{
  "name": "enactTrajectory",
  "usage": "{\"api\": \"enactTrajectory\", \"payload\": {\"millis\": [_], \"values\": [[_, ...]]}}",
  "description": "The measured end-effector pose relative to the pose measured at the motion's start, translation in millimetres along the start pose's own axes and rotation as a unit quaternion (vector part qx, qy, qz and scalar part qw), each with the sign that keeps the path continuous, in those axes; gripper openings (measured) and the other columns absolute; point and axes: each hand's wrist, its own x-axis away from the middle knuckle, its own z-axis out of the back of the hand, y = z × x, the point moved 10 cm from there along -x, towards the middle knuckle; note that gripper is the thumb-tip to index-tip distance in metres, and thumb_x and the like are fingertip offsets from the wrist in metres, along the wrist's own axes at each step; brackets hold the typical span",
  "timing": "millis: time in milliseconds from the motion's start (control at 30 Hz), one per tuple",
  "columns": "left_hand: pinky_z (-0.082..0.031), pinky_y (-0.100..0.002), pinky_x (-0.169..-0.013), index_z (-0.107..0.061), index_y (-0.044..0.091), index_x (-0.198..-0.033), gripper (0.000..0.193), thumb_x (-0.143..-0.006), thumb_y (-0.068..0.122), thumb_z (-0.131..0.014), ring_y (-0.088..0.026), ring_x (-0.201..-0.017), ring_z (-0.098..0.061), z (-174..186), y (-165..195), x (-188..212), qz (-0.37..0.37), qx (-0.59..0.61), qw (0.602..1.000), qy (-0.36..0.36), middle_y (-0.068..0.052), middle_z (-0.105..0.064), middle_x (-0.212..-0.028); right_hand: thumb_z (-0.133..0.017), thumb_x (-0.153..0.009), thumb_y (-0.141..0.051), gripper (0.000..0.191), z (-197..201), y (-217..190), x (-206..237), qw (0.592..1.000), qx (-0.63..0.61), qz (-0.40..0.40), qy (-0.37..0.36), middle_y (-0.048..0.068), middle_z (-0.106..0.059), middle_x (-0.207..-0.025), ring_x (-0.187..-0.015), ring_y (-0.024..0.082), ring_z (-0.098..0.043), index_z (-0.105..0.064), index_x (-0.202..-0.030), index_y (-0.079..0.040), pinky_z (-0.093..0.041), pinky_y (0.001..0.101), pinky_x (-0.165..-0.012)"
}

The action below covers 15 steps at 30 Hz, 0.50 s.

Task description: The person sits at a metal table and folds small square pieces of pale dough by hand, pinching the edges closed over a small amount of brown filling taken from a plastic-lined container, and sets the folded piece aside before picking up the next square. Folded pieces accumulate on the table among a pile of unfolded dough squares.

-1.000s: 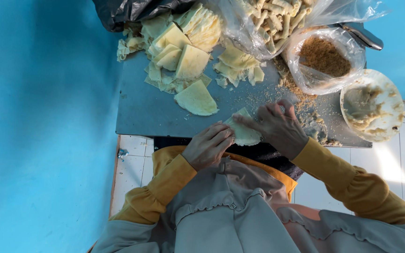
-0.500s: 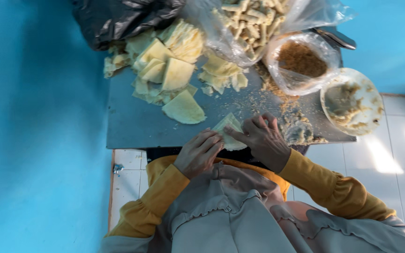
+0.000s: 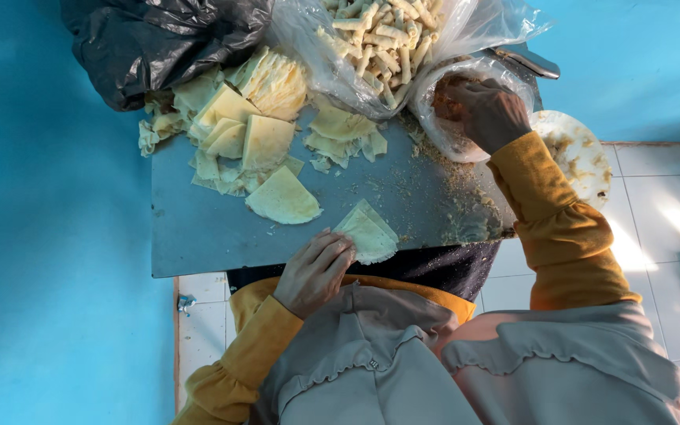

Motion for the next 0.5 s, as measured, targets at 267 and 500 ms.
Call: {"api": "enactTrajectory", "payload": {"millis": [267, 500], "values": [[-0.051, -0.043, -0.113, -0.067, 0.003, -0.115, 0.026, -0.091, 0.008, -0.074, -0.026, -0.121, -0.063, 5.6, 2.4, -4.0, 0.0, 0.003, 1.0, 0.006, -0.008, -0.067, -0.122, -0.078, -0.09, -0.021, 0.043, -13.8, 6.4, -6.4, 0.995, -0.087, -0.027, -0.036, 0.02, -0.074, -0.106, -0.087, 0.035, -0.074, -0.055, -0.122, -0.003, -0.061, 0.0441, -0.069], [-0.053, -0.042, -0.11, -0.065, 0.002, -0.11, 0.023, -0.092, 0.01, -0.076, -0.028, -0.115, -0.064, 8.9, 1.0, -9.0, 0.01, 0.044, 0.999, 0.016, -0.01, -0.062, -0.117, -0.072, -0.103, -0.012, 0.026, 1.1, 33.2, 6.2, 0.922, -0.377, -0.092, 0.014, 0.013, -0.059, -0.093, -0.083, 0.014, -0.065, -0.049, -0.106, 0.0, -0.063, 0.0306, -0.074]]}}
